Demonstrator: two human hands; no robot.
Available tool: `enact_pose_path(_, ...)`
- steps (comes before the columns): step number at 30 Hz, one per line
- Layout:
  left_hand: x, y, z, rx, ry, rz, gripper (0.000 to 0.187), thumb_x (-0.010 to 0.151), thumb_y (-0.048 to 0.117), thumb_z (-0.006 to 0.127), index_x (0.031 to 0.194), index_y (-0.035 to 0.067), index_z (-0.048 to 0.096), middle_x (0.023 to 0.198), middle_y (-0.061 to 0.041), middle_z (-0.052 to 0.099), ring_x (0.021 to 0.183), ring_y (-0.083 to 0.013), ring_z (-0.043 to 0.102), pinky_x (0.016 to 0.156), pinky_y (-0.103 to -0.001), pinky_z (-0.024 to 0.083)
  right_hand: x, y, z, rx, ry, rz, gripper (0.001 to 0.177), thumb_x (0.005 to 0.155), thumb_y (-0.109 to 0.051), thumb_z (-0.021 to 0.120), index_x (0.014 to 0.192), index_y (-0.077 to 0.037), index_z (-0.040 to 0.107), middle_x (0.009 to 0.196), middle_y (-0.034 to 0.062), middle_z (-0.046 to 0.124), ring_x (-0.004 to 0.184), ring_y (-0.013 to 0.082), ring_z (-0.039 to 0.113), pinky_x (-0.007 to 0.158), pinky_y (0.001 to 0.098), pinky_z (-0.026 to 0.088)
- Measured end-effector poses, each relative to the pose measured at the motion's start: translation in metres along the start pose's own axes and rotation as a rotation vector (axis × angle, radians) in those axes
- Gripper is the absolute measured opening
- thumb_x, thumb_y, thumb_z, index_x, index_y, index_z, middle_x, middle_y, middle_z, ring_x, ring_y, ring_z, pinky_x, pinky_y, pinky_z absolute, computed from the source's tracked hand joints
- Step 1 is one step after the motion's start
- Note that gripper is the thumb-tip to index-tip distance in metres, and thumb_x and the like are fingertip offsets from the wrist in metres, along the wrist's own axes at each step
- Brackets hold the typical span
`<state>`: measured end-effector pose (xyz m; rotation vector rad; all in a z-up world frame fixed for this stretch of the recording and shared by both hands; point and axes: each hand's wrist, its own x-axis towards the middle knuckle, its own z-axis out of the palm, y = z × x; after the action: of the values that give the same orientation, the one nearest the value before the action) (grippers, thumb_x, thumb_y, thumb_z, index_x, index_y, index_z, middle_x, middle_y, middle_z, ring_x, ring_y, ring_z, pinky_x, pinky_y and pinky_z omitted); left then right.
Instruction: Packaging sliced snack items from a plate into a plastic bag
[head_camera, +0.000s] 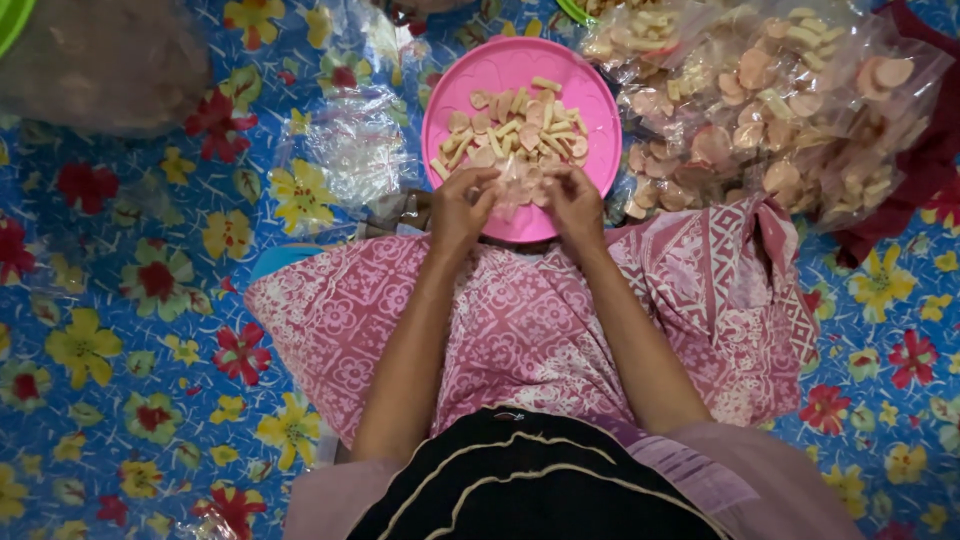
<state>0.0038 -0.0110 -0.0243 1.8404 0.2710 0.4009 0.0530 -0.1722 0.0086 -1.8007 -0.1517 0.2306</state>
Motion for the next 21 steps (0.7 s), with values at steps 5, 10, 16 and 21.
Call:
enact_pose_path(5, 0.003, 0.008, -0.004, -0.001, 0.031, -0.008, 0.026, 0.07, 0.003, 0.074, 0.093, 0.016, 0.071, 0.077, -0.008, 0.066, 0.078, -0.0263, 0.065, 0.07, -0.032, 0.051, 0.025, 0.049, -0.01, -0.42, 0.119, -0.228, 0.023, 0.078, -0.003, 0.064, 0.1, -0.011, 0.064, 0.09, 0.0088, 0.059, 0.086, 0.0281, 0.058, 0.077, 0.0357, 0.046)
enact_pose_path(10, 0.002, 0.004, -0.003, 0.031, 0.048, -0.024, 0.027, 0.068, 0.005, 0.075, 0.092, 0.018, 0.072, 0.075, -0.006, 0.066, 0.077, -0.0242, 0.065, 0.07, -0.032, 0.051, 0.033, 0.048, -0.011, -0.657, 0.073, -0.252, 0.033, 0.075, -0.008, 0.069, 0.108, -0.009, 0.063, 0.095, 0.01, 0.054, 0.09, 0.0313, 0.053, 0.082, 0.0397, 0.043)
enact_pose_path(16, 0.001, 0.006, -0.003, 0.034, 0.033, -0.049, 0.028, 0.069, 0.005, 0.074, 0.092, 0.02, 0.072, 0.077, -0.004, 0.067, 0.078, -0.0225, 0.065, 0.071, -0.029, 0.05, 0.035, 0.062, -0.01, -0.664, 0.112, -0.301, 0.035, 0.065, -0.013, 0.077, 0.096, -0.013, 0.06, 0.089, 0.0066, 0.053, 0.087, 0.032, 0.054, 0.079, 0.0429, 0.045)
enact_pose_path(21, 0.0, -0.001, 0.0, -0.002, 0.019, -0.058, 0.028, 0.069, 0.006, 0.075, 0.093, 0.021, 0.072, 0.077, -0.003, 0.066, 0.077, -0.0187, 0.065, 0.07, -0.026, 0.049, 0.027, 0.052, -0.004, -0.498, 0.16, -0.247, 0.022, 0.073, -0.016, 0.077, 0.086, -0.013, 0.059, 0.08, 0.0068, 0.062, 0.078, 0.0333, 0.06, 0.074, 0.042, 0.047)
